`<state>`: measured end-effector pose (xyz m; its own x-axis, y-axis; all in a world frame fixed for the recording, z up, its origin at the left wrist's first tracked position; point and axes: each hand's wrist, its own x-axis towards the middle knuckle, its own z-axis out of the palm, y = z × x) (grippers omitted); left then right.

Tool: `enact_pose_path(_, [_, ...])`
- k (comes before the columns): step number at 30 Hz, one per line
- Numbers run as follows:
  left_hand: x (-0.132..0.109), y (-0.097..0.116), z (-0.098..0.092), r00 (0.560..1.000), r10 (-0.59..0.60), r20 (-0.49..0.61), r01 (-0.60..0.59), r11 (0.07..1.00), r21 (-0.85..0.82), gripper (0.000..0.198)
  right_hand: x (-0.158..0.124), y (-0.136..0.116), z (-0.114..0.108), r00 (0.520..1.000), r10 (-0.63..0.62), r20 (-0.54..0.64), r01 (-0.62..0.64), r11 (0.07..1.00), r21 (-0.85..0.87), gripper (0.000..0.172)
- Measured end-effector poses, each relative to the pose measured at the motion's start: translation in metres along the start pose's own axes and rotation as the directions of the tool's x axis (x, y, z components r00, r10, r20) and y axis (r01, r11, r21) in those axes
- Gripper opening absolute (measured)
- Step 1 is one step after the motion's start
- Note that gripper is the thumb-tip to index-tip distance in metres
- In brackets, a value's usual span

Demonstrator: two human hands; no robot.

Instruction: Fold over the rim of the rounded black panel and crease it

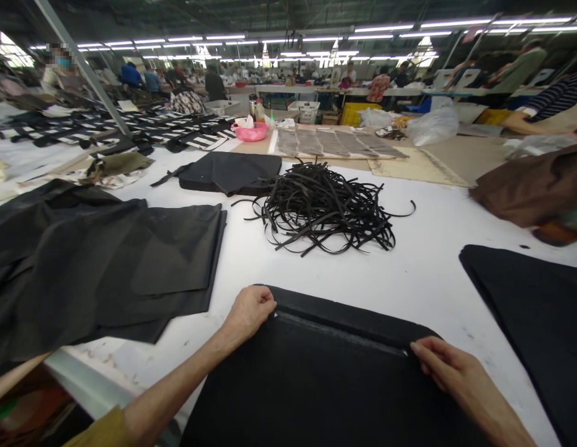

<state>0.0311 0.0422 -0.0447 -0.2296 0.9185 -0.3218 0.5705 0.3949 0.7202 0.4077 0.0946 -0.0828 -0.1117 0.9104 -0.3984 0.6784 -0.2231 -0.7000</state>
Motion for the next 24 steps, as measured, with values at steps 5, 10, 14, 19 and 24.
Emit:
enact_pose_path(5, [0.002,-0.004,0.002,1.000,-0.018,0.007,0.018,1.000,-0.001,0.010,-0.002,0.001,0.002,0.999,-0.039,-0.007,0.039,0.995,-0.089,0.045])
enact_pose_path(10, [0.001,-0.004,0.002,1.000,-0.026,0.010,0.026,1.000,-0.003,0.010,-0.007,-0.011,0.001,0.999,0.004,-0.039,-0.008,0.994,-0.112,0.048])
enact_pose_path(14, [0.002,-0.004,0.001,1.000,-0.020,0.014,0.020,1.000,-0.002,0.011,-0.007,-0.016,0.000,0.998,0.005,-0.068,-0.014,0.991,-0.129,0.047])
enact_pose_path(19, [0.002,-0.004,0.001,1.000,-0.012,0.015,0.011,1.000,0.013,0.010,-0.003,-0.017,0.001,0.996,-0.027,-0.085,0.012,0.984,-0.180,0.044])
enact_pose_path(24, [0.002,-0.004,0.002,1.000,-0.007,0.015,0.006,0.999,0.045,0.011,0.000,-0.017,0.005,0.998,-0.018,-0.066,0.006,0.984,-0.178,0.041])
